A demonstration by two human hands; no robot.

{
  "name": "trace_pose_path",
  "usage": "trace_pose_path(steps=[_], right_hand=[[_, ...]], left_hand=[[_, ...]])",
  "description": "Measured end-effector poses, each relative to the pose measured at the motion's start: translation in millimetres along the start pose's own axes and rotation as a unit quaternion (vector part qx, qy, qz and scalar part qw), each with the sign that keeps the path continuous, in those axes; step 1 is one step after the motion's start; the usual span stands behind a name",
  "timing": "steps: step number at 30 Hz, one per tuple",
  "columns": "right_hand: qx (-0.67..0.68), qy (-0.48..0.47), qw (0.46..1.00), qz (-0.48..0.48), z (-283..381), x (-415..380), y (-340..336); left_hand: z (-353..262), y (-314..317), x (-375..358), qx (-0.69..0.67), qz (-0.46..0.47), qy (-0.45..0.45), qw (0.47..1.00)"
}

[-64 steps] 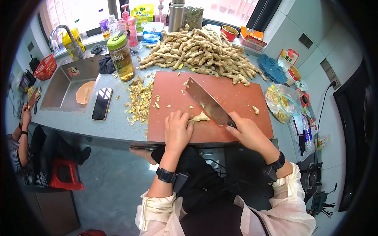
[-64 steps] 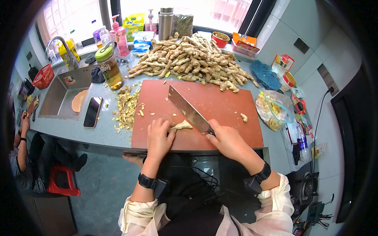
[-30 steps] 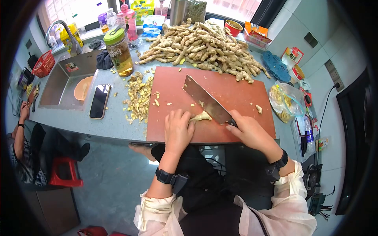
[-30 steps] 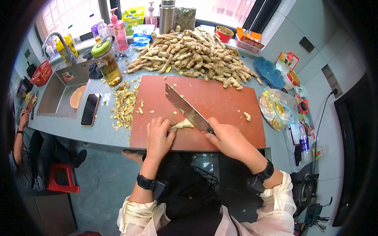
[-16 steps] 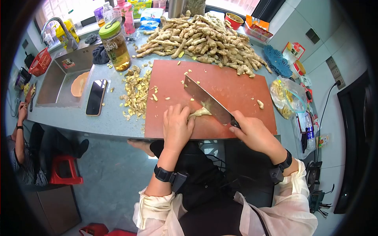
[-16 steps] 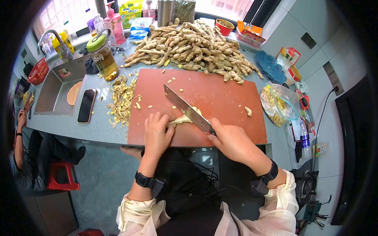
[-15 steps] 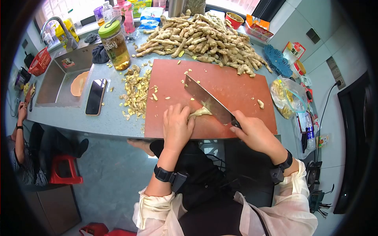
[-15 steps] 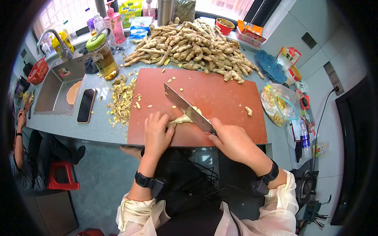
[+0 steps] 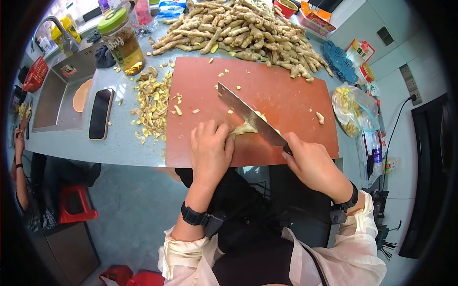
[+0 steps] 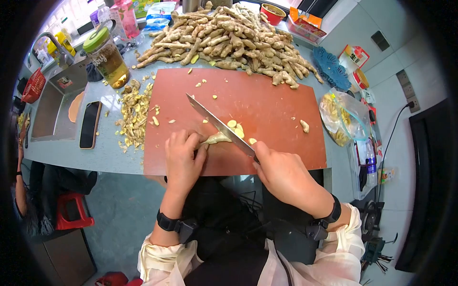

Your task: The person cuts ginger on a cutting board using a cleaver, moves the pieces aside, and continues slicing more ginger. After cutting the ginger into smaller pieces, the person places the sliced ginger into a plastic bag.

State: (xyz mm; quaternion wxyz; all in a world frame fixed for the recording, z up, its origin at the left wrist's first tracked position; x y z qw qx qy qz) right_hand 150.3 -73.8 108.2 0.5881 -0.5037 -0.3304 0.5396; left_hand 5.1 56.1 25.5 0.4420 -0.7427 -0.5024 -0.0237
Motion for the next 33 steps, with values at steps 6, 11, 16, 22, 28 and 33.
trace_pose_path(steps=[6,11,16,22,28,33], right_hand=[[-0.001,-0.003,1.0,-0.016,5,1,6],[-0.011,-0.017,0.999,-0.027,7,19,18],[-0.016,-0.048,0.996,-0.071,7,41,26],[-0.019,-0.059,0.996,-0.063,8,26,25],[0.008,0.001,0.999,-0.05,-21,-11,20],[0.086,0.007,0.992,-0.091,-55,-8,17]], left_hand=[[-1,1,1,-0.013,0.014,-0.002,1.0],[0,1,2,-0.01,0.011,-0.006,1.0],[-3,-2,2,-0.009,-0.002,0.012,1.0],[-2,-2,-1,0.004,-0.007,0.012,1.0],[-1,1,0,0.016,0.015,0.001,1.0],[-1,1,-1,0.02,0.007,-0.002,1.0]])
Point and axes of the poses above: each hand's wrist, its own x-axis towards the middle knuckle, its own y-axis out of the palm, z = x × y, the point moved 7 cm from there along x, towards the middle knuckle, and after that the axes turned 3 degrees about -z, right-handed, at the moved point
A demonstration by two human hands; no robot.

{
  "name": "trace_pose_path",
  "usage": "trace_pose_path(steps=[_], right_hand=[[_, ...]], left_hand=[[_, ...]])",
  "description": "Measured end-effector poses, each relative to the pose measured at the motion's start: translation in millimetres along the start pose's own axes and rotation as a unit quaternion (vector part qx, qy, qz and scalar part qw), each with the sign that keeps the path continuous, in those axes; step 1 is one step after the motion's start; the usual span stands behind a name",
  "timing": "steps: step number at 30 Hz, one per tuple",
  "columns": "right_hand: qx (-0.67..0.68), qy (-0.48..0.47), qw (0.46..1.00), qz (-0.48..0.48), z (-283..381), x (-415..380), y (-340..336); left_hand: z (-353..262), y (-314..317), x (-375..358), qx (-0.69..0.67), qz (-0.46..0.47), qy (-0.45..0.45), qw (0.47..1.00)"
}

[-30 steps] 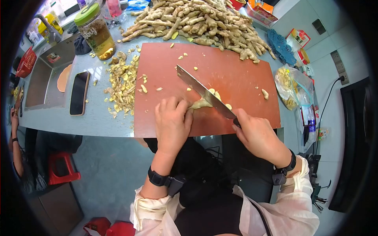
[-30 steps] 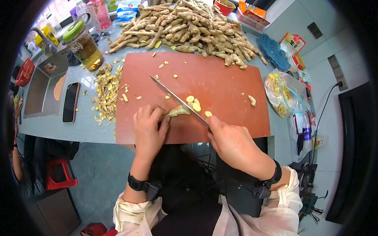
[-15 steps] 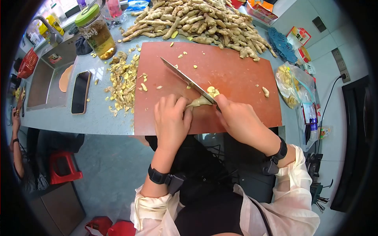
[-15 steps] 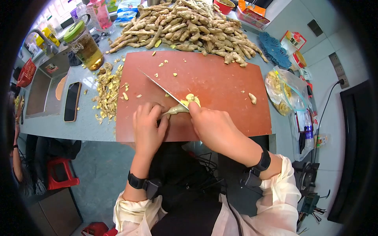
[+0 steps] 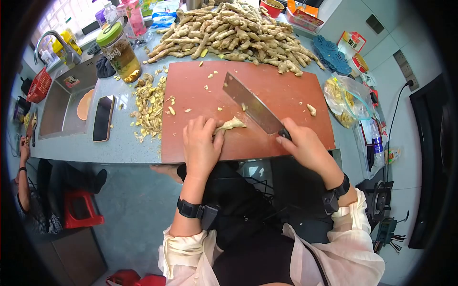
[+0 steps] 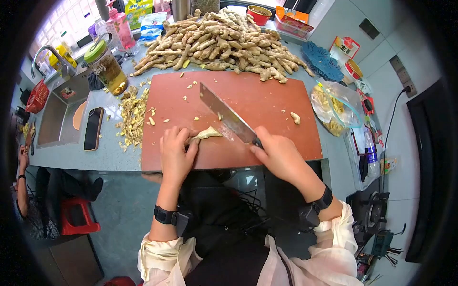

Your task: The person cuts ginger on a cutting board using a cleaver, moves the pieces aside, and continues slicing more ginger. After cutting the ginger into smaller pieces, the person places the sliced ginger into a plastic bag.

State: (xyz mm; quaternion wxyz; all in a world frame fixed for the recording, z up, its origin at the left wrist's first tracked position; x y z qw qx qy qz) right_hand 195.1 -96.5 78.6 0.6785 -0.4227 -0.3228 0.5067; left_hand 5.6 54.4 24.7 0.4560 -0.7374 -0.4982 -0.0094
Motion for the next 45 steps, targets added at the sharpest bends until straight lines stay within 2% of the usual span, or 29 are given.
trace_pose_path(steps=[1,3,4,5,7,10,11,12,13,14,16,17,18,19,21,23,25,27,29,33,35,41,43,45], right_hand=[[0.001,-0.002,1.0,-0.002,-1,3,-2],[0.14,0.03,0.99,-0.012,-4,9,-7],[0.242,0.12,0.963,0.022,-4,9,-8],[0.241,0.118,0.963,0.022,-4,9,-9],[0.391,0.151,0.908,0.02,-7,9,-6],[0.403,0.161,0.899,0.067,-24,8,-1],[0.404,0.16,0.898,0.065,-27,7,3],[0.295,0.061,0.953,-0.008,-21,9,-7],[0.178,-0.039,0.98,-0.081,-9,7,-17],[0.13,-0.009,0.989,-0.065,-11,4,-17],[0.101,-0.04,0.99,-0.09,-6,1,-16],[0.069,-0.069,0.989,-0.111,-3,-2,-16],[0.048,-0.044,0.992,-0.112,-8,-6,-13],[0.051,-0.043,0.991,-0.116,-10,-9,-13],[0.029,-0.031,0.995,-0.09,-15,-11,-7],[0.03,-0.053,0.992,-0.107,-17,-14,-5],[0.029,-0.074,0.989,-0.123,-19,-16,-4],[0.008,-0.112,0.984,-0.139,-17,-18,-5],[0.002,-0.125,0.981,-0.149,-17,-20,-7],[-0.013,-0.144,0.976,-0.161,-13,-27,-12],[-0.014,-0.144,0.977,-0.159,-13,-31,-15],[-0.012,-0.137,0.98,-0.145,-16,-42,-17],[0.0,-0.134,0.98,-0.147,-16,-45,-22],[0.093,-0.091,0.981,-0.146,-23,-47,-28]], left_hand=[[-1,-1,0,0.002,-0.001,0.001,1.0],[0,0,0,-0.001,0.008,-0.009,1.0],[0,0,0,-0.001,0.006,-0.009,1.0],[0,0,0,0.001,0.001,-0.004,1.0],[0,0,-1,0.004,-0.004,0.001,1.0],[-2,-1,0,-0.009,-0.014,0.012,1.0],[-1,0,0,-0.008,-0.006,0.006,1.0],[-1,0,0,-0.005,0.002,0.001,1.0],[-2,-1,0,-0.004,0.002,0.005,1.0],[0,0,0,0.005,0.017,-0.004,1.0],[-1,2,0,0.018,0.033,-0.008,0.999],[-2,-3,1,-0.032,-0.002,-0.005,0.999],[-2,-7,1,-0.082,-0.036,-0.002,0.996],[-2,-6,0,-0.08,-0.034,0.002,0.996],[-5,-20,-1,-0.062,-0.113,0.023,0.991],[-21,-25,1,-0.058,-0.115,0.029,0.991],[-52,-26,6,-0.08,-0.081,0.093,0.989],[-82,-24,15,-0.076,-0.058,0.116,0.989],[-109,-4,21,-0.067,0.055,0.161,0.983],[-126,32,32,-0.079,0.118,0.203,0.969],[-131,45,34,-0.006,0.153,0.236,0.96],[-118,48,50,0.084,0.11,0.234,0.962],[-107,32,57,0.077,0.048,0.182,0.979],[-98,11,58,0.06,0.036,0.158,0.985]])
Point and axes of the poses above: each hand's wrist, its own x-axis towards the middle knuckle, its own y-axis out of the palm, z = x × y, the point moved 7 cm from there along x, towards the middle knuckle, and after that the axes turned 3 degrees about -z, right-handed, at the moved point
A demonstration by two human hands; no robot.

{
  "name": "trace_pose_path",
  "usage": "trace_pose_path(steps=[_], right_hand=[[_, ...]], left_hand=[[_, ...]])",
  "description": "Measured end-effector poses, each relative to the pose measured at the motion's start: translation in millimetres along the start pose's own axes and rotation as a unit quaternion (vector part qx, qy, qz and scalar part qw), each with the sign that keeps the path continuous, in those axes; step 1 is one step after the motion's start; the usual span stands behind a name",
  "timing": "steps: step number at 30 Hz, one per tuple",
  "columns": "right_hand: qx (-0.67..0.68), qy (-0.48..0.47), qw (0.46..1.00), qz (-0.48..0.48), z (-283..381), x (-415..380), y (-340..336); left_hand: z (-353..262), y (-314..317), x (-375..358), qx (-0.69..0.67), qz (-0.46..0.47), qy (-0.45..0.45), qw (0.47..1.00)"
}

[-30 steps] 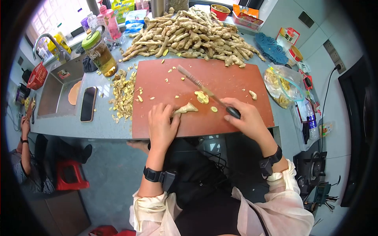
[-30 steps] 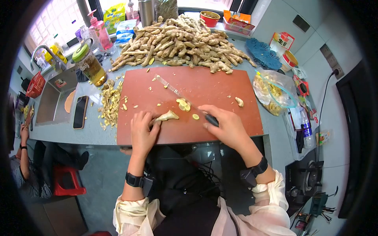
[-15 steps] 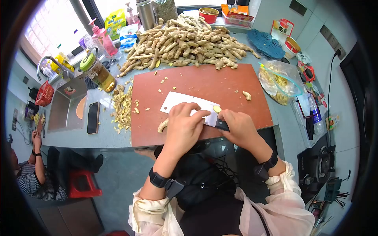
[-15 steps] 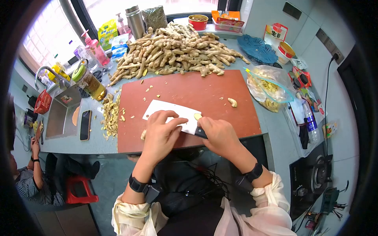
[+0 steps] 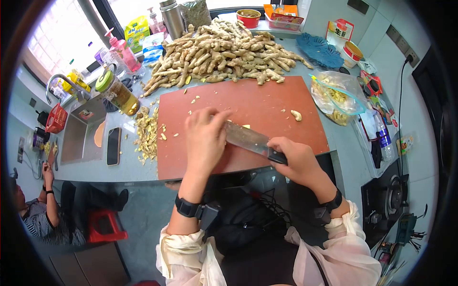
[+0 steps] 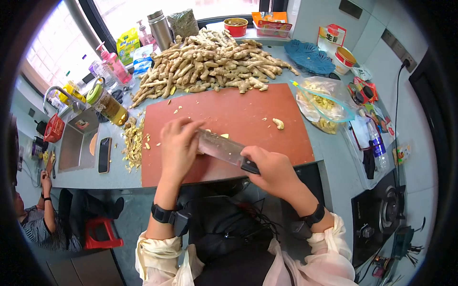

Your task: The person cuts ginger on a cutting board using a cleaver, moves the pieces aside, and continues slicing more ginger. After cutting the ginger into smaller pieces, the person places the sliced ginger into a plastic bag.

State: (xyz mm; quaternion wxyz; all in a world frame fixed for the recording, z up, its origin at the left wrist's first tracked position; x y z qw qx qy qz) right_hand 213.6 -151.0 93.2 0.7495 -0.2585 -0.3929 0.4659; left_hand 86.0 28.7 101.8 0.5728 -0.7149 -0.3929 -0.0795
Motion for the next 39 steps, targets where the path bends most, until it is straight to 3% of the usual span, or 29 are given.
trace_pose_path(steps=[3,10,12,17,20,30,32,36,39], right_hand=[[0.078,0.071,0.993,0.053,2,2,-7],[0.221,0.18,0.951,0.119,2,7,11],[0.257,0.237,0.926,0.142,-3,6,18],[0.198,0.229,0.944,0.13,-19,16,12],[0.154,0.229,0.955,0.109,-22,19,6],[0.096,0.223,0.955,0.169,15,18,10],[0.068,0.144,0.974,0.161,29,23,9],[0.024,0.159,0.967,0.197,34,23,16],[0.011,0.097,0.982,0.163,41,28,14]], left_hand=[[27,-32,-18,-0.023,-0.117,-0.066,0.991],[83,-39,-80,-0.126,-0.176,-0.236,0.947],[88,-33,-90,-0.101,-0.149,-0.218,0.959],[81,-10,-97,-0.058,-0.043,-0.177,0.981],[74,-5,-96,-0.028,-0.037,-0.156,0.987],[63,4,-91,-0.035,-0.063,-0.167,0.983],[63,0,-91,-0.04,-0.08,-0.165,0.982],[66,-2,-95,-0.052,-0.095,-0.166,0.98],[68,0,-94,-0.056,-0.097,-0.166,0.98]])
Point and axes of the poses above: each hand's wrist, its own x-axis towards the middle knuckle, its own y-axis out of the palm, z = x × y, the point moved 7 cm from there along x, towards the middle knuckle, and after that the axes turned 3 degrees about -z, right-handed, at the moved point
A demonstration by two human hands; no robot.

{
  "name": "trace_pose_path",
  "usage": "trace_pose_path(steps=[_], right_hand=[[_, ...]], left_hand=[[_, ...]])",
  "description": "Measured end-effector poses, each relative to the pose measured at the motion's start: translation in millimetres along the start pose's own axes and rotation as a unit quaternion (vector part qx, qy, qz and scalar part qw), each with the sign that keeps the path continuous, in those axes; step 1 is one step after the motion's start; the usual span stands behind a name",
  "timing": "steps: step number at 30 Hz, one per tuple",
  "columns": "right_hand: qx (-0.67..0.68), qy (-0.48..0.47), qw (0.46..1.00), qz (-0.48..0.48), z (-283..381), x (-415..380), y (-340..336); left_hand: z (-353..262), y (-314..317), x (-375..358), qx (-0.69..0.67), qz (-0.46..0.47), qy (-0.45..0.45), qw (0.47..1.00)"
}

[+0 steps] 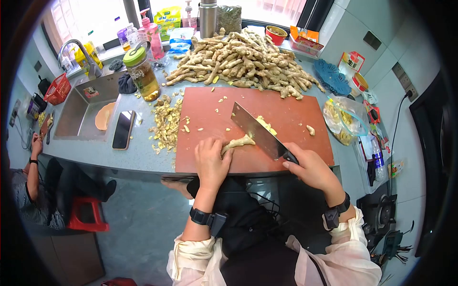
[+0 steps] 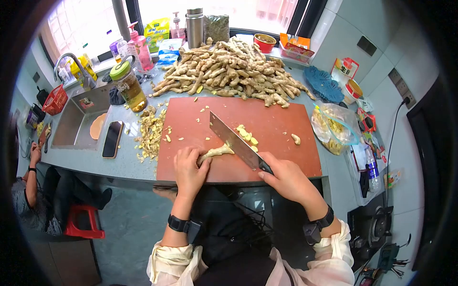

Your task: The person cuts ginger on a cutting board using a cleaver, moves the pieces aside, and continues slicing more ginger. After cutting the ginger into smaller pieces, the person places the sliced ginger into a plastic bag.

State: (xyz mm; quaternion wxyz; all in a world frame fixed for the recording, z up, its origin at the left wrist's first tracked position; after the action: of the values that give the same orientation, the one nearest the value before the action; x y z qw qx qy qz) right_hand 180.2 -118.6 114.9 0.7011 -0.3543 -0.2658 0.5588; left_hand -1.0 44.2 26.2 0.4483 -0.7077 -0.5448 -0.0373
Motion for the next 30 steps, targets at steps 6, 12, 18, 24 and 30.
trace_pose_path(steps=[6,12,18,24,30], right_hand=[[-0.021,0.056,0.997,0.043,1,1,3],[-0.068,0.088,0.991,0.08,-2,7,8],[-0.161,0.027,0.982,0.091,5,16,20],[-0.151,0.028,0.985,0.083,-10,29,38],[-0.1,-0.013,0.995,-0.011,-20,35,44]], left_hand=[[1,0,0,-0.008,0.0,-0.003,1.0],[0,0,0,-0.007,0.005,-0.001,1.0],[0,0,2,-0.012,-0.016,0.01,1.0],[-3,-2,2,-0.009,-0.012,0.009,1.0],[-1,1,1,0.003,0.007,-0.001,1.0]])
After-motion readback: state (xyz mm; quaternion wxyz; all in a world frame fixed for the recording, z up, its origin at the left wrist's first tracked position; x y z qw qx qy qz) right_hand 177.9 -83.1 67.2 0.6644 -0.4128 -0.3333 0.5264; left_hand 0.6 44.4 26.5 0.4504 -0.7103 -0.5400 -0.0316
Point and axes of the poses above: each hand's wrist, its own x-axis towards the middle knuckle, its own y-axis out of the palm, z = x × y, the point moved 7 cm from there along x, towards the middle knuckle, and after that the axes turned 3 degrees about -z, right-handed, at the moved point
